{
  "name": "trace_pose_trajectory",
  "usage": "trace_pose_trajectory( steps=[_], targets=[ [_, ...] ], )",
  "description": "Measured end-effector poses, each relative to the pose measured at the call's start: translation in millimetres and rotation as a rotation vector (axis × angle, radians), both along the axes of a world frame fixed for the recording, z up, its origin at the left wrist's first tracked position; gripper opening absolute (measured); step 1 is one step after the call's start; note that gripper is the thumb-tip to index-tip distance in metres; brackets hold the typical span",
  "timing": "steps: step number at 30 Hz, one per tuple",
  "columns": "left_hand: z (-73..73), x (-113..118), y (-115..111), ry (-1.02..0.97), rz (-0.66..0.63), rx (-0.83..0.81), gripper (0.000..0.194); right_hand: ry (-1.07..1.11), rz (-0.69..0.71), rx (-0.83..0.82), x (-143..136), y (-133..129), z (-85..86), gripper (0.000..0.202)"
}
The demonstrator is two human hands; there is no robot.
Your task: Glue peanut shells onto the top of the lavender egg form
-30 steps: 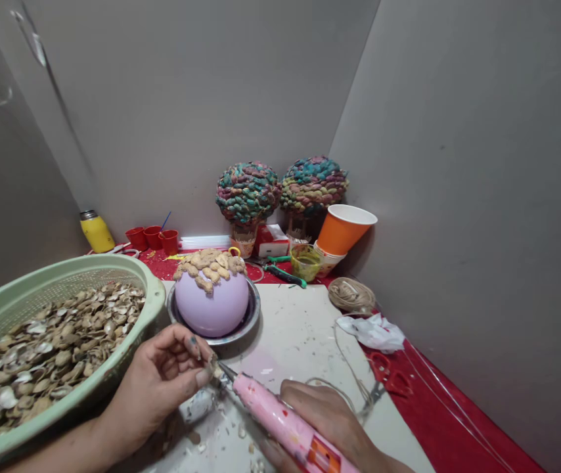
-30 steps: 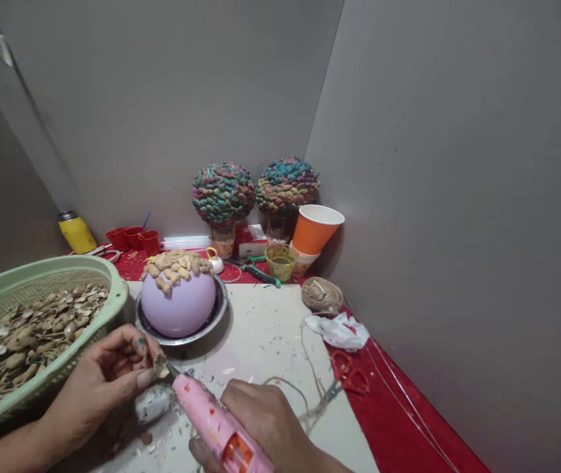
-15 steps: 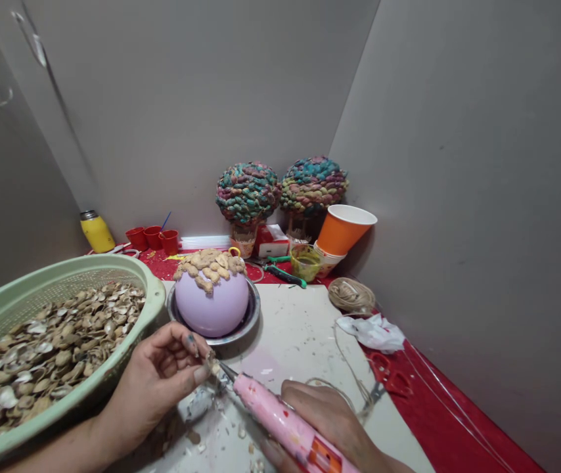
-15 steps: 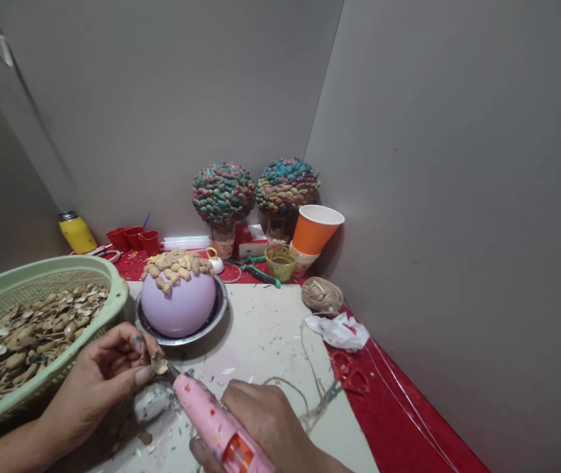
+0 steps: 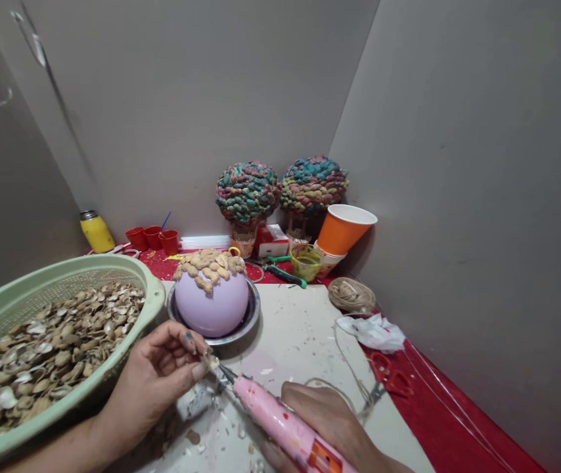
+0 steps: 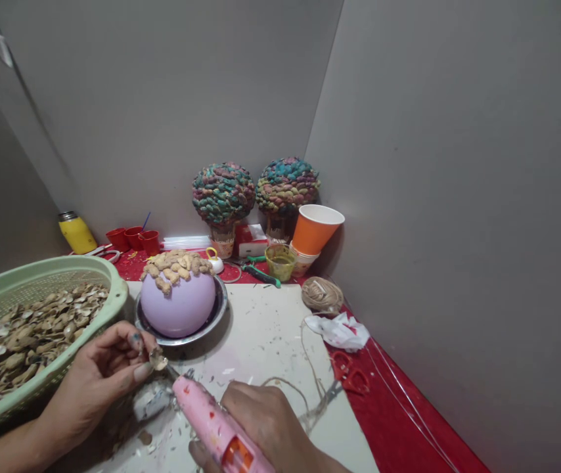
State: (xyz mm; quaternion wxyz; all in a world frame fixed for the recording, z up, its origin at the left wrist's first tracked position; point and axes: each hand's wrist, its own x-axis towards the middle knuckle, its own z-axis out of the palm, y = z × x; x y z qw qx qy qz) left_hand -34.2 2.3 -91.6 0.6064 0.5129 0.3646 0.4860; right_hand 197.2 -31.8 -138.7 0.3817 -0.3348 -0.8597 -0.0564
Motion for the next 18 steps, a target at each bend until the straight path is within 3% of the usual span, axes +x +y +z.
trace_pose_trajectory(
  steps=[9, 18],
  targets=[
    [0.2, 1.3, 1.1, 0.011, 0.029, -0.010, 0.021, 0.006, 0.074, -0.030, 1.2, 2.2, -4.6, 0.034],
    [-3.7, 2.6, 0.7, 0.040, 0.010, -0.007, 0.022, 0.069, 0.029, -0.011, -3.7, -1.8, 1.5, 0.032]
  ],
)
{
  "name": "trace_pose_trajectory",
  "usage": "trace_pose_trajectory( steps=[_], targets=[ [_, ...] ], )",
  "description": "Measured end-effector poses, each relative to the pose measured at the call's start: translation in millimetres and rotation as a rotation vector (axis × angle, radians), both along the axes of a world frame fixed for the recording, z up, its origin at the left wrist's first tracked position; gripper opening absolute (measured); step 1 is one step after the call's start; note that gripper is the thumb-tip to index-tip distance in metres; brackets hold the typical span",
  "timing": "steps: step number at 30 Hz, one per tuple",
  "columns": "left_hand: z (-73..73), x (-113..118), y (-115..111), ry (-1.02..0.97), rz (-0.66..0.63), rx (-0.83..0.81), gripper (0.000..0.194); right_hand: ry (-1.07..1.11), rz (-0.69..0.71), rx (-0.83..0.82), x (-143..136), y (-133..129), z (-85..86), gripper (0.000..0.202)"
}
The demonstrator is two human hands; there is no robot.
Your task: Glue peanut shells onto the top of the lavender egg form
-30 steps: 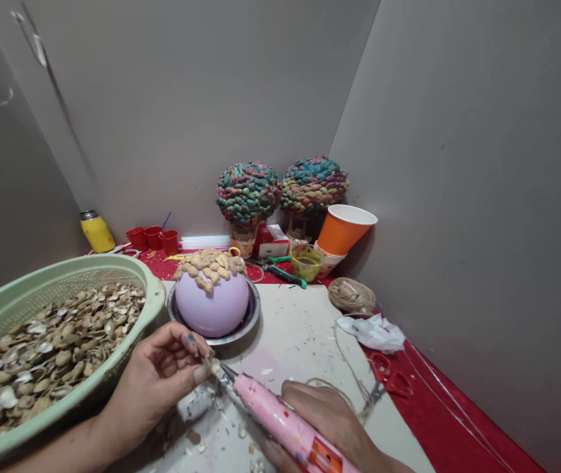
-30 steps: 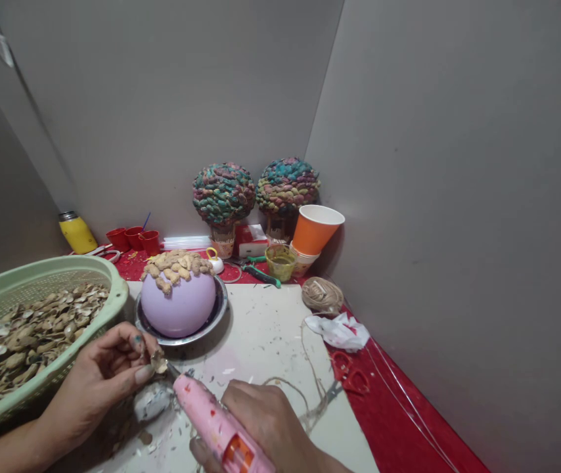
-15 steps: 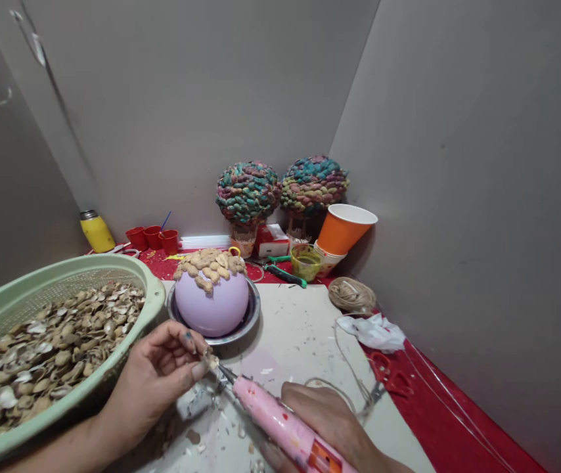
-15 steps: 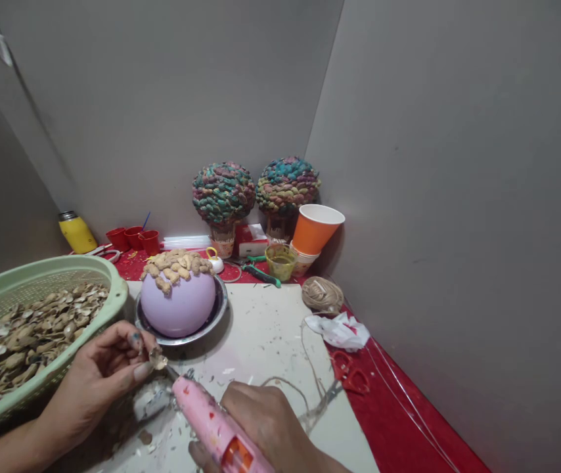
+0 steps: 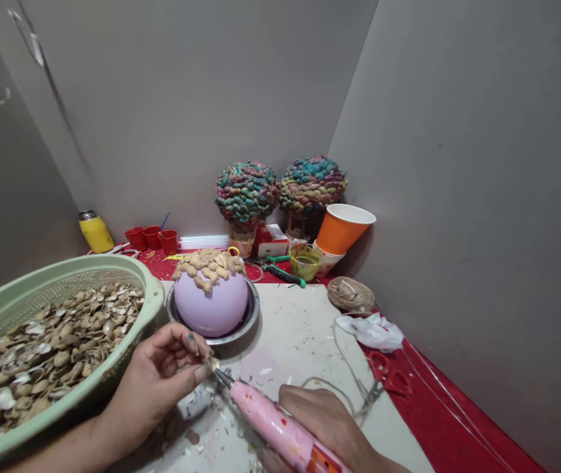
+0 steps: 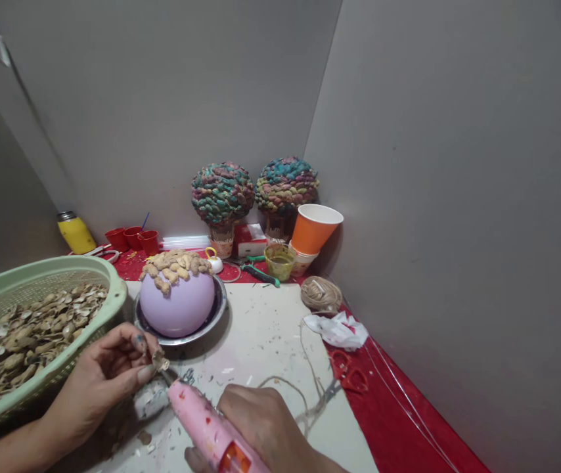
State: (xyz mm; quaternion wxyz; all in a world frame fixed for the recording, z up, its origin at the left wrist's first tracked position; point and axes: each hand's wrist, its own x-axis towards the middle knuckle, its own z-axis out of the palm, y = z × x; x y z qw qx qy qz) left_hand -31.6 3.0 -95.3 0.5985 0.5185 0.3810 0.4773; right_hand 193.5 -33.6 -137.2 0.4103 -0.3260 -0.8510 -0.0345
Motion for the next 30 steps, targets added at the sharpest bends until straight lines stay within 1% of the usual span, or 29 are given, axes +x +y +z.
trace_pose_trajectory(
  steps=[5, 8, 11, 13, 15, 18, 22, 26, 30],
  targets=[
    [-4.3, 0, 1, 0.041, -0.018, 0.022, 0.019, 0.012, -0.025, 0.066, -8, 1, 15.3, 0.044],
    [-5.6, 0, 0, 0.055, -0.030, 0.031, 0.018, 0.018, -0.032, 0.069, -9, 1, 19.6, 0.048],
    [-5.1, 0, -1, 0.046, -0.027, 0.035, 0.018, 0.032, 0.022, -0.003, -5, 0, 15.5, 0.046],
    [-3.7, 0, -2, 0.045, -0.014, 0.032, 0.019, 0.026, 0.055, -0.079, -2, 1, 9.5, 0.042],
    [-2.2, 1, -1, 0.052, 0.001, 0.029, 0.019, 0.010, 0.066, -0.118, 1, 1, 3.5, 0.038],
    [-1.0, 1, 0, 0.057, 0.015, 0.028, 0.019, -0.010, 0.067, -0.119, 3, 2, -1.2, 0.036],
    [-0.7, 2, 1, 0.040, 0.027, 0.030, 0.021, 0.027, 0.042, -0.120, 1, 2, 1.0, 0.034],
    [-0.3, 2, 1, 0.026, 0.033, 0.027, 0.021, 0.018, 0.044, -0.078, 0, 2, 2.4, 0.035],
    [0.2, 1, -1, 0.025, 0.051, 0.024, 0.022, -0.047, -0.001, -0.033, 0, 1, 1.0, 0.034]
  ],
)
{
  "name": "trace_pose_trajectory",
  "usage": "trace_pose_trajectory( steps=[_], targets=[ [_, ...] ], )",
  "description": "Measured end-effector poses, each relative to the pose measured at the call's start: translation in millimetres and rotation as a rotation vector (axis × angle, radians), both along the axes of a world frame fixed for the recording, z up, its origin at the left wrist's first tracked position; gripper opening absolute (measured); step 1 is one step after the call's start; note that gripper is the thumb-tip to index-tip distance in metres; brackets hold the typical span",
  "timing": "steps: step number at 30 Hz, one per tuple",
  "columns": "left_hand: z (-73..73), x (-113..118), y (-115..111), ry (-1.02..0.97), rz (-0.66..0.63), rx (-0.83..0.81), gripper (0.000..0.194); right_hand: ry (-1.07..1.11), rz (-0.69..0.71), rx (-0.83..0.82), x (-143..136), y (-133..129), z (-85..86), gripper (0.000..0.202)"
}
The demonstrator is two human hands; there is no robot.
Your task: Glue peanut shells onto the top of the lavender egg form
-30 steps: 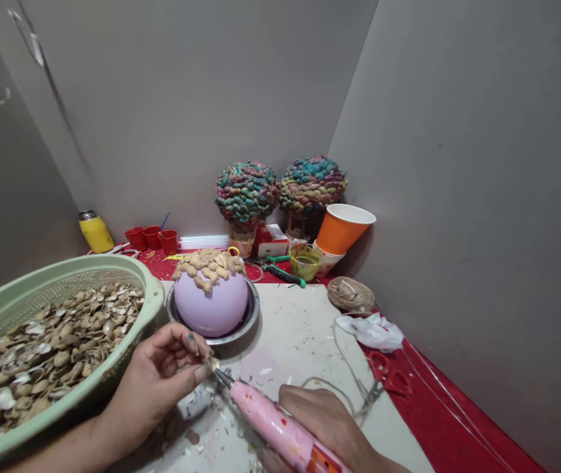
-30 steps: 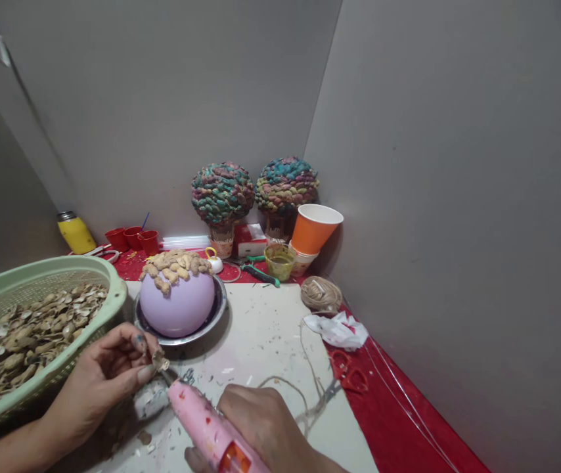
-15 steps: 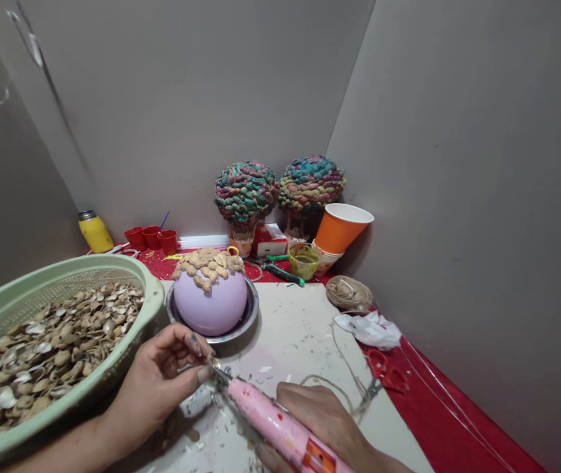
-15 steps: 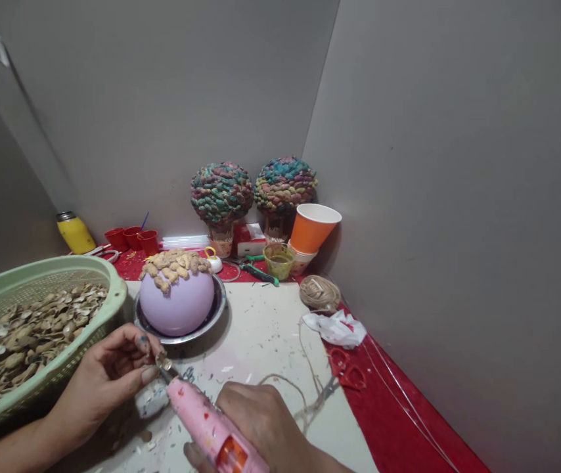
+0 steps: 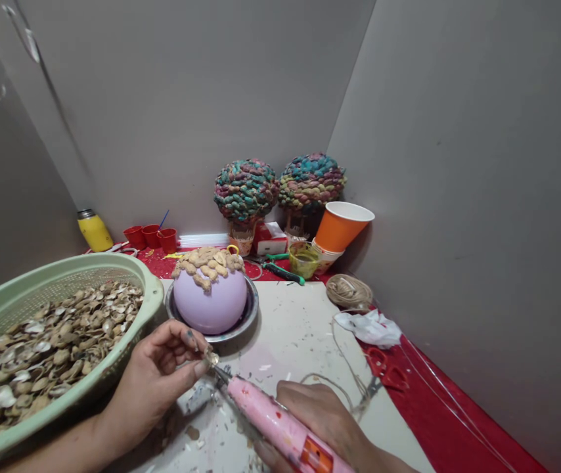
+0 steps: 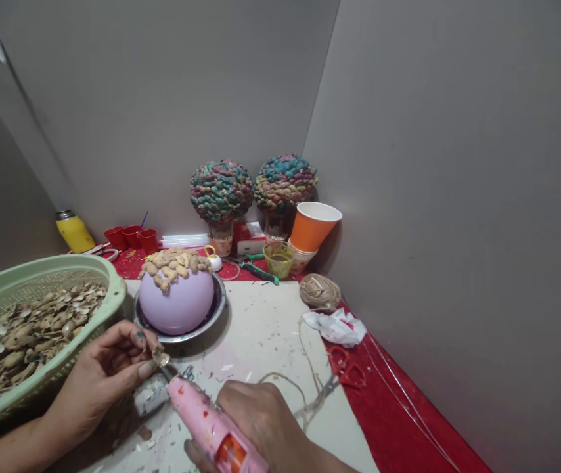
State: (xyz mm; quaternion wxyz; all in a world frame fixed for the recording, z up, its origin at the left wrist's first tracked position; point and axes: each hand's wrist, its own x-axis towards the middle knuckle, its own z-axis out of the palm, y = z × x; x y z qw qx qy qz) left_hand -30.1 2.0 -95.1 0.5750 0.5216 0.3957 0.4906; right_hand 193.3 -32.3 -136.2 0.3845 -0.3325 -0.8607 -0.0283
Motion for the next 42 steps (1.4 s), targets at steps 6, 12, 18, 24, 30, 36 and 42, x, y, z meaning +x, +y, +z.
trace_pose_trajectory(
  steps=[6, 12, 18, 24, 30, 36, 42],
  targets=[
    [1.8, 0, -1, -0.009, 0.012, -0.007, 0.022, -0.014, 0.004, 0.031, 1, 1, -1.2, 0.039],
    [0.6, 0, 1, -0.024, -0.003, -0.005, 0.022, 0.042, 0.012, -0.014, 1, 0, -1.2, 0.040],
    [0.1, -3, 0, -0.042, -0.025, -0.024, 0.023, 0.053, -0.014, 0.000, 0, -1, -1.3, 0.039],
    [2.2, -3, -4, -0.086, -0.052, -0.070, 0.023, 0.008, -0.052, -0.017, 7, -2, 5.0, 0.031],
    [14.2, -2, -18, -0.144, -0.066, -0.031, 0.025, -0.067, -0.228, 0.008, 28, 5, 13.6, 0.027],
    [28.8, -12, -29, -0.161, -0.075, 0.045, 0.024, -0.308, -0.551, -0.464, 48, 20, 28.0, 0.013],
    [60.3, -36, -32, 0.006, -0.016, 0.213, 0.018, -0.413, -0.567, -0.575, 64, 25, 34.9, 0.016]
  ],
)
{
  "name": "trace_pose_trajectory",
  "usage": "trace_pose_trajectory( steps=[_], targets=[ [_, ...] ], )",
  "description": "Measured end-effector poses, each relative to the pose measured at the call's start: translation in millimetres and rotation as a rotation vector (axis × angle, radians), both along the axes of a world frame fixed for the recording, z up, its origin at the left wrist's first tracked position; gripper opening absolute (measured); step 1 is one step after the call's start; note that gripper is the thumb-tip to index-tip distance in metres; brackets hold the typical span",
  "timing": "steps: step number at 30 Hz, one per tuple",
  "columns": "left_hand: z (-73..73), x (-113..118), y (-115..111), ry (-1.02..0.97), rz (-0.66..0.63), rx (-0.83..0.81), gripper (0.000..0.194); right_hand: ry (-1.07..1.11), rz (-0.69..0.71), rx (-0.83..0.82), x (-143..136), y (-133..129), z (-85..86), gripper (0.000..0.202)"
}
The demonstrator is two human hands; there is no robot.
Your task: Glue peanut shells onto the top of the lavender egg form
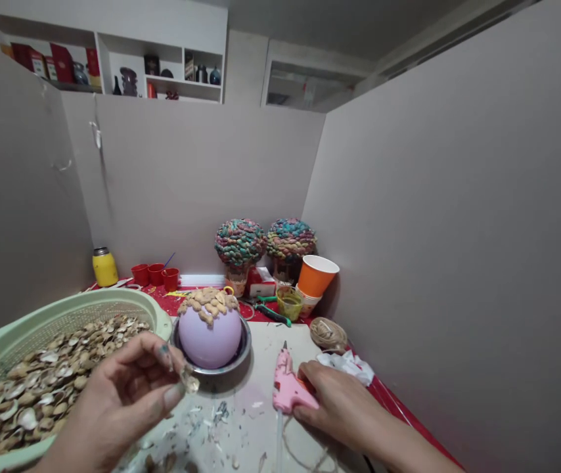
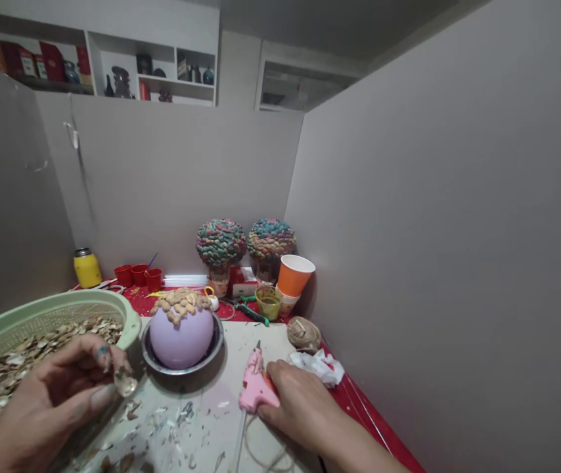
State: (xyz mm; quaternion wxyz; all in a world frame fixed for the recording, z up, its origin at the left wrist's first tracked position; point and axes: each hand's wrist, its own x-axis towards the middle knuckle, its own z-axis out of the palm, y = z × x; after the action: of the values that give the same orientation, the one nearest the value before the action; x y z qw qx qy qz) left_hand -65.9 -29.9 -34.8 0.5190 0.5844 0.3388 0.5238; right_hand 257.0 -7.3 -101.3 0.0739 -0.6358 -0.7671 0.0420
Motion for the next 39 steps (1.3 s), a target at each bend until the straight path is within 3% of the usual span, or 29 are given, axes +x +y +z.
trace_pose_trajectory(
  steps=[4, 8, 11, 17, 23, 32, 39],
  targets=[
    [34.3, -13, 12, 0.296, 0.101, 0.273, 0.012, 0.013, 0.036, -0.004, 3, 4, 17.3, 0.024],
    [55.0, -17, 45, 0.703, 0.177, 0.721, 0.012, 0.221, 0.107, 0.186, -15, 18, 47.5, 0.028],
    [54.4, -11, 74, 0.896, 0.117, 0.988, 0.013, 0.472, 0.304, 0.377, -39, 39, 58.8, 0.023],
    [43.2, 9, 108, 1.181, -0.036, 1.338, 0.012, 0.573, 0.483, 0.464, -75, 97, 50.8, 0.030],
    [42.9, 15, 119, 1.238, -0.108, 1.405, 0.015, 0.608, 0.544, 0.435, -85, 125, 40.3, 0.034],
    [42.3, 20, 123, 1.338, -0.230, 1.398, 0.016, 0.657, 0.628, 0.437, -88, 125, 34.7, 0.033],
    [41.3, 21, 124, 1.377, -0.248, 1.361, 0.018, 0.675, 0.628, 0.437, -88, 123, 35.4, 0.030]
  ],
)
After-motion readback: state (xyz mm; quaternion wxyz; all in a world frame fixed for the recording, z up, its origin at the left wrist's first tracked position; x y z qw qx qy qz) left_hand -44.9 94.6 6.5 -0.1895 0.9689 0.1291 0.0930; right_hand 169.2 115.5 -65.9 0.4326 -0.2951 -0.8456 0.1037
